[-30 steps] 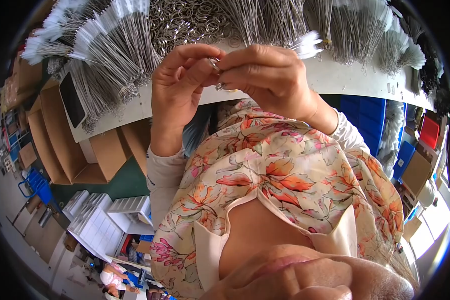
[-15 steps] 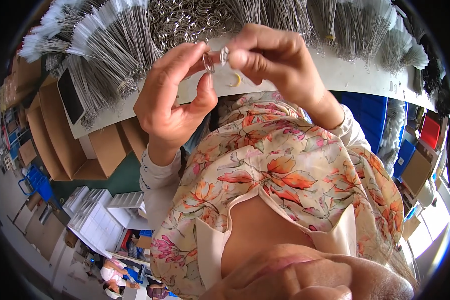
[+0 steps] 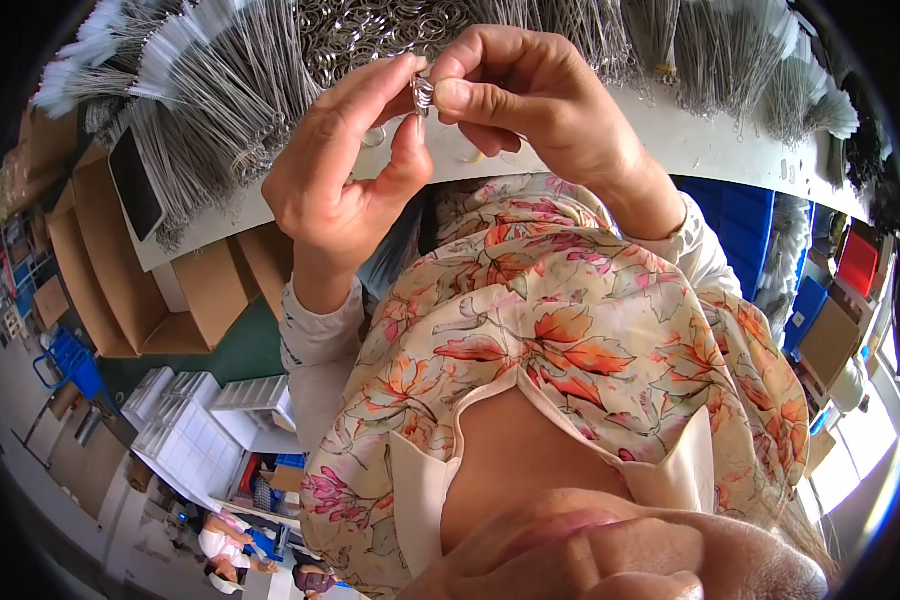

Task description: Assembling small metal rings onto the twisted wire shafts of white plastic brushes.

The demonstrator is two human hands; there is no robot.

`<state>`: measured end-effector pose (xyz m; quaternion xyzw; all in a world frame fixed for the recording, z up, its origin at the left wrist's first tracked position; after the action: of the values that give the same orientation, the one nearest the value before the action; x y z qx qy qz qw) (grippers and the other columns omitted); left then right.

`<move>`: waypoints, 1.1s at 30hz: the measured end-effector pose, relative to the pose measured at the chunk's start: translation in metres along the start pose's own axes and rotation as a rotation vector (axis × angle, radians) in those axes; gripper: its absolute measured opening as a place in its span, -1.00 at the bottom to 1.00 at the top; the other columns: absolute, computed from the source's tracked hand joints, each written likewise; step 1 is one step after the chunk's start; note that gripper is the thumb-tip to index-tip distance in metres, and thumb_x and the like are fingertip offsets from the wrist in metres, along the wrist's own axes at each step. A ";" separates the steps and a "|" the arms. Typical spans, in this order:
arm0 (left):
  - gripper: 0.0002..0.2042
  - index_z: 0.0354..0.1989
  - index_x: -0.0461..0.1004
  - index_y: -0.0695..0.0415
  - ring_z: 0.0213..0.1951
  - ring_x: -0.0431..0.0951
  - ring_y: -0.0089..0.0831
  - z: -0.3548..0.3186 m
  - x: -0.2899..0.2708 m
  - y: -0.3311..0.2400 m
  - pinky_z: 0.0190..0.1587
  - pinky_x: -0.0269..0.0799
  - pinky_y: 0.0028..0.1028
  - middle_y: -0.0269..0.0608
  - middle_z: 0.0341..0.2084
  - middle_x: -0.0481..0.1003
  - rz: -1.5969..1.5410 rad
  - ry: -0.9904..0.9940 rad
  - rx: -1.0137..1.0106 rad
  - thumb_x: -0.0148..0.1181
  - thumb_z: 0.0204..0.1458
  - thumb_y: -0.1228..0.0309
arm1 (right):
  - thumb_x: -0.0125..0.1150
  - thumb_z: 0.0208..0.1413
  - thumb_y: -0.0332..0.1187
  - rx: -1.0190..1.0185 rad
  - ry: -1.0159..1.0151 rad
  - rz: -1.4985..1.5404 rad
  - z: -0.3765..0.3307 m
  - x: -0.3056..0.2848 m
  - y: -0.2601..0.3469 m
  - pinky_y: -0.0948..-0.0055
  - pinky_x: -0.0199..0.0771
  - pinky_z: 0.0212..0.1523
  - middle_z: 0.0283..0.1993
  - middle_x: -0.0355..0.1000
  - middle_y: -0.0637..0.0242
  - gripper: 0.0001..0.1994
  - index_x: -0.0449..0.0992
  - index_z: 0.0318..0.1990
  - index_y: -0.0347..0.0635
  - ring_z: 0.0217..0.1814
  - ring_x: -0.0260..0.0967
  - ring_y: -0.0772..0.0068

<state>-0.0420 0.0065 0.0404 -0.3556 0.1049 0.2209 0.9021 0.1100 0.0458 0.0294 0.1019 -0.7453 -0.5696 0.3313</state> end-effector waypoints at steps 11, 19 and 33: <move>-0.74 -0.15 0.47 0.33 -0.28 0.55 -0.47 0.004 -0.012 0.020 -0.28 0.52 -0.58 -0.06 -0.25 0.51 -0.375 0.198 -0.428 0.13 -0.08 0.68 | 0.21 0.05 -0.38 0.099 0.104 -0.157 0.007 -0.003 0.000 0.69 0.25 -0.58 -0.53 0.39 0.44 -0.89 0.51 -0.36 -0.24 -0.60 0.25 0.73; -0.80 -0.16 0.47 0.28 -0.32 0.54 -0.53 -0.007 -0.089 0.086 -0.27 0.47 -0.57 -0.18 -0.35 0.53 0.065 0.142 -0.764 0.12 0.04 0.52 | 0.18 -0.11 -0.46 -0.446 -0.148 -1.215 -0.010 -0.015 -0.058 0.41 0.35 -0.44 -0.49 0.36 0.37 -0.90 0.51 -0.37 -0.11 -0.48 0.35 0.32; -0.75 -0.37 0.51 0.08 -0.27 0.48 0.01 -0.012 -0.214 0.180 -0.24 0.37 -0.18 -0.02 -0.39 0.51 1.251 0.428 -0.800 0.09 -0.02 0.16 | 0.26 -0.13 -0.40 -0.783 -0.416 -1.443 -0.007 -0.077 0.010 0.43 0.35 -0.41 -0.45 0.40 0.41 -0.89 0.54 -0.37 -0.03 -0.40 0.36 0.38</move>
<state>-0.3157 0.0458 -0.0020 -0.5639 0.3709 0.6372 0.3721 0.1748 0.0848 0.0107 0.3237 -0.2920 -0.8657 -0.2459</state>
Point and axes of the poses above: each hand's wrist, its own z-axis towards the middle knuckle, its own x-axis out of the palm, y = z × x, the point moved 3 cm from there along z, towards the middle knuckle
